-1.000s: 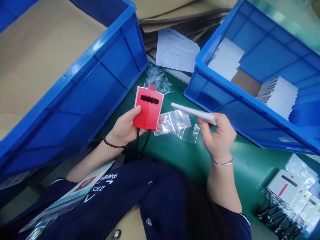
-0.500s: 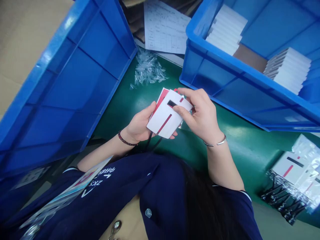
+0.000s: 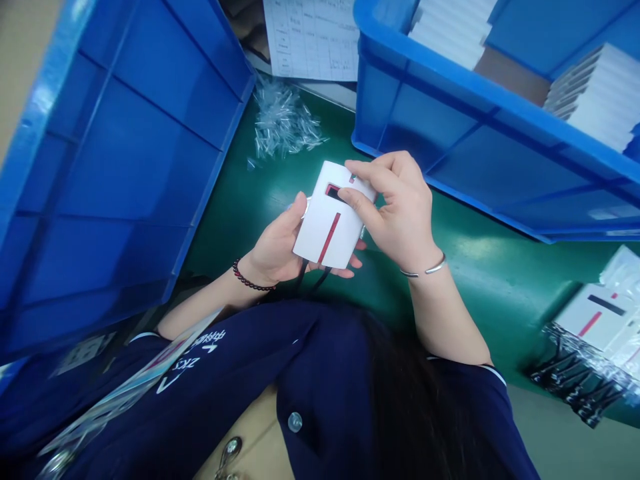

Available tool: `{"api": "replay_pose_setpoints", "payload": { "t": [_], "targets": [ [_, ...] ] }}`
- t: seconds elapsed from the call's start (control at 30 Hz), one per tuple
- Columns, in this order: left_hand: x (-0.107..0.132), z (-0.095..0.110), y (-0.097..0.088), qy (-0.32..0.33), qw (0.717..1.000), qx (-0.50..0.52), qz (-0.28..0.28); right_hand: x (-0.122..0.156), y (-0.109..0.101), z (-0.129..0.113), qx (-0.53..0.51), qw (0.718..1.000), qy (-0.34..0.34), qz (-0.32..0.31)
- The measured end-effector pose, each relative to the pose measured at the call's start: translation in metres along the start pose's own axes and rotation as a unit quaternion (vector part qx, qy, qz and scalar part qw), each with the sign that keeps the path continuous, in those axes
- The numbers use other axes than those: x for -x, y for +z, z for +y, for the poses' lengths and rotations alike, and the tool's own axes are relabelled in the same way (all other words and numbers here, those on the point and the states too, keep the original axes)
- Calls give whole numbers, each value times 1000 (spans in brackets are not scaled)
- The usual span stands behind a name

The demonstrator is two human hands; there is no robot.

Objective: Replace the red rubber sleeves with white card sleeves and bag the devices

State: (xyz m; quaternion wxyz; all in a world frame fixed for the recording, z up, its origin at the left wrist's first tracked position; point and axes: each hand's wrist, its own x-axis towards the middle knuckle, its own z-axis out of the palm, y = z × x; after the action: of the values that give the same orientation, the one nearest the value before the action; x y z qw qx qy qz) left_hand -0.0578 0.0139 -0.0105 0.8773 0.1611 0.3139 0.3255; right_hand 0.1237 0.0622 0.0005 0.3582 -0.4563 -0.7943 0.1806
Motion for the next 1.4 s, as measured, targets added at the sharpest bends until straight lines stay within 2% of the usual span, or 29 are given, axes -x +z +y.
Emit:
{"api": "replay_pose_setpoints", "payload": {
  "t": [0.23, 0.4, 0.53, 0.7, 0.77, 0.83, 0.87, 1.0, 1.07, 1.2, 1.4],
  "targets": [
    [2, 0, 1, 9, 1000, -24, 7, 5, 2, 4, 4, 1000, 6, 9],
    [5, -2, -2, 18, 999, -21, -33, 7, 1, 6, 6, 1000, 0, 12],
    [8, -1, 0, 21, 998, -61, -18, 10, 2, 7, -8, 1000, 21, 21],
    [10, -2, 1, 22, 996, -85, -34, 13, 2, 6, -43, 998, 46, 18],
    [11, -3, 1, 31, 991, -125, -32, 13, -1, 6, -66, 997, 46, 5],
    [13, -2, 2, 58, 973, -223, -20, 13, -6, 8, -94, 994, 43, -18],
    [15, -1, 3, 78, 954, -288, -13, 13, -9, 9, -109, 993, 41, -35],
    [23, 4, 6, 122, 853, -508, -9, 19, -15, 10, -186, 976, 49, -104],
    [28, 6, 8, 116, 823, -556, -13, 23, -14, 10, -219, 969, 58, -95],
    [40, 6, 9, 115, 796, -594, -12, 30, -6, 13, -229, 970, 81, -30],
    [44, 2, 8, 140, 770, -621, 42, 34, 3, 19, -209, 973, 102, 14]
  ]
}}
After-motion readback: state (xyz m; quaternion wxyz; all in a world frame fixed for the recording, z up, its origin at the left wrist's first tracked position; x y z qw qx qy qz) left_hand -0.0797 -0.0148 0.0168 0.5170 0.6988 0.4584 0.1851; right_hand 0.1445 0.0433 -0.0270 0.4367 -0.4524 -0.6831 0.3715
